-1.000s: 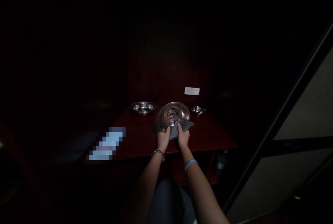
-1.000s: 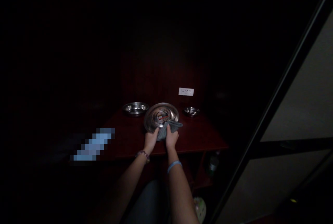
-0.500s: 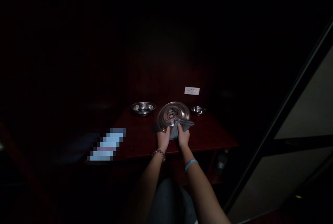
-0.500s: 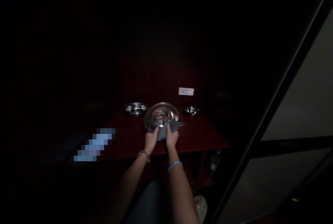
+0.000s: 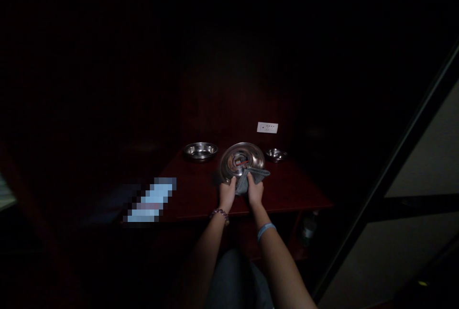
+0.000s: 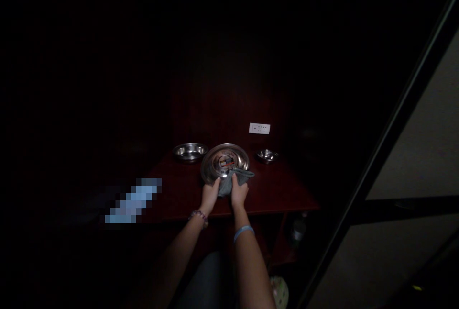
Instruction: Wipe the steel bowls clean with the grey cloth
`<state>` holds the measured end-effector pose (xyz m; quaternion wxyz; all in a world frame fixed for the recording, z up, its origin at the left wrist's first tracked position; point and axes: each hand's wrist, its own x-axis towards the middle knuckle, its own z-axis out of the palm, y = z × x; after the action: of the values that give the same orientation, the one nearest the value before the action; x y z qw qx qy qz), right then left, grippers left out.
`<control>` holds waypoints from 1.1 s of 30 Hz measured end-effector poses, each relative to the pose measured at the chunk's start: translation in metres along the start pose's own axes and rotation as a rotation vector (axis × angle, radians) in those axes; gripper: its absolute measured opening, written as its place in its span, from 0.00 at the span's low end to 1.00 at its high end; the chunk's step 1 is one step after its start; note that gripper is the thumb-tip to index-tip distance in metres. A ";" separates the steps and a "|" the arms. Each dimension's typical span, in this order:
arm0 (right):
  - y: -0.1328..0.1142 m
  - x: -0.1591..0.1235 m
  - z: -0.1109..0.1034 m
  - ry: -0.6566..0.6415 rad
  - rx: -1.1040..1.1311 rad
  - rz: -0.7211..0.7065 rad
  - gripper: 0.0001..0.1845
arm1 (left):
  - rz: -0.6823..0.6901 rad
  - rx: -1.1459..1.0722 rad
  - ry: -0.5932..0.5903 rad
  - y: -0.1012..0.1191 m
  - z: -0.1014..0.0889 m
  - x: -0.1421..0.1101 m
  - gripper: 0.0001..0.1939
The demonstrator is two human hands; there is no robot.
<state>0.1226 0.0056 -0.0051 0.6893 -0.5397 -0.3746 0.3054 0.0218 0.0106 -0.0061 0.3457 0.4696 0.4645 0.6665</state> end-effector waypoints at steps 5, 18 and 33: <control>-0.006 -0.003 -0.001 -0.007 -0.011 0.006 0.24 | -0.008 0.007 -0.006 -0.003 0.000 0.000 0.13; -0.013 -0.005 -0.003 -0.015 -0.038 0.033 0.24 | 0.021 -0.068 -0.005 -0.012 0.004 0.005 0.16; -0.012 -0.007 -0.002 0.003 0.005 0.006 0.22 | -0.062 -0.080 -0.008 0.004 0.004 -0.001 0.17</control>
<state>0.1209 -0.0044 0.0046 0.6904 -0.5395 -0.3710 0.3076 0.0257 0.0095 -0.0022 0.3863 0.4436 0.4505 0.6716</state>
